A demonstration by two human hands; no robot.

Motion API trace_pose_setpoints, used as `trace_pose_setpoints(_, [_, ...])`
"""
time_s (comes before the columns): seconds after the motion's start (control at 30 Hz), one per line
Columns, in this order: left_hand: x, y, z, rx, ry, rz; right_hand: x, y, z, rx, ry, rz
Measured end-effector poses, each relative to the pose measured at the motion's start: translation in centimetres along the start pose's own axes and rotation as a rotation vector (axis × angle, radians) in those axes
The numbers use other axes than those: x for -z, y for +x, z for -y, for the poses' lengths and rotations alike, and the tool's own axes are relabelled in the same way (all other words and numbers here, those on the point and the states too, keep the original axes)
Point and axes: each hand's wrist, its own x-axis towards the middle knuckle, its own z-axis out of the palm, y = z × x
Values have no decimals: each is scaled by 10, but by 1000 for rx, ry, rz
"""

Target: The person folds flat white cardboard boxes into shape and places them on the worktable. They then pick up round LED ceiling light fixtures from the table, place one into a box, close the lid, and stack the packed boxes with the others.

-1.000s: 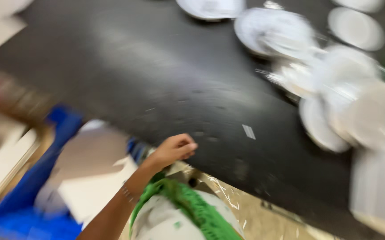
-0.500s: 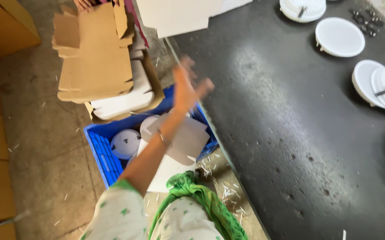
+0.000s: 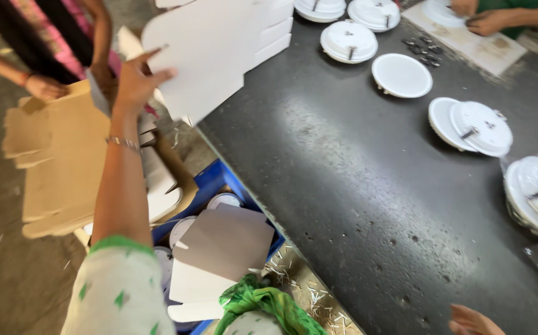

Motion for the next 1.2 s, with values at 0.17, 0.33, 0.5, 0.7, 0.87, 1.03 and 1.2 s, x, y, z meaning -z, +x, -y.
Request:
trace_pose_setpoints(0.17, [-148, -43, -21, -263, 124, -134, 6, -8, 65, 172, -52, 144])
trace_pose_setpoints(0.33, [-293, -109, -114, -37, 93, 79, 7, -26, 158, 345, -45, 266])
trace_pose_setpoints(0.5, [-317, -169, -176, -470, -52, 536, 9, -42, 220, 448, -3, 271])
trace_pose_setpoints(0.7, [-238, -169, -132, -580, 329, 836, 3, -47, 232, 541, 214, 172])
trace_pose_setpoints(0.87, [-242, -207, -137, -351, 307, 535, -54, -26, 243, 485, 593, 302])
trace_pose_setpoints(1.03, [-243, -202, -165, -638, 205, 231, -83, 16, 256, 585, 870, 371])
trace_pose_setpoints(1.2, [-272, -213, -190, -641, 71, 421, -74, 38, 256, 690, 721, 502])
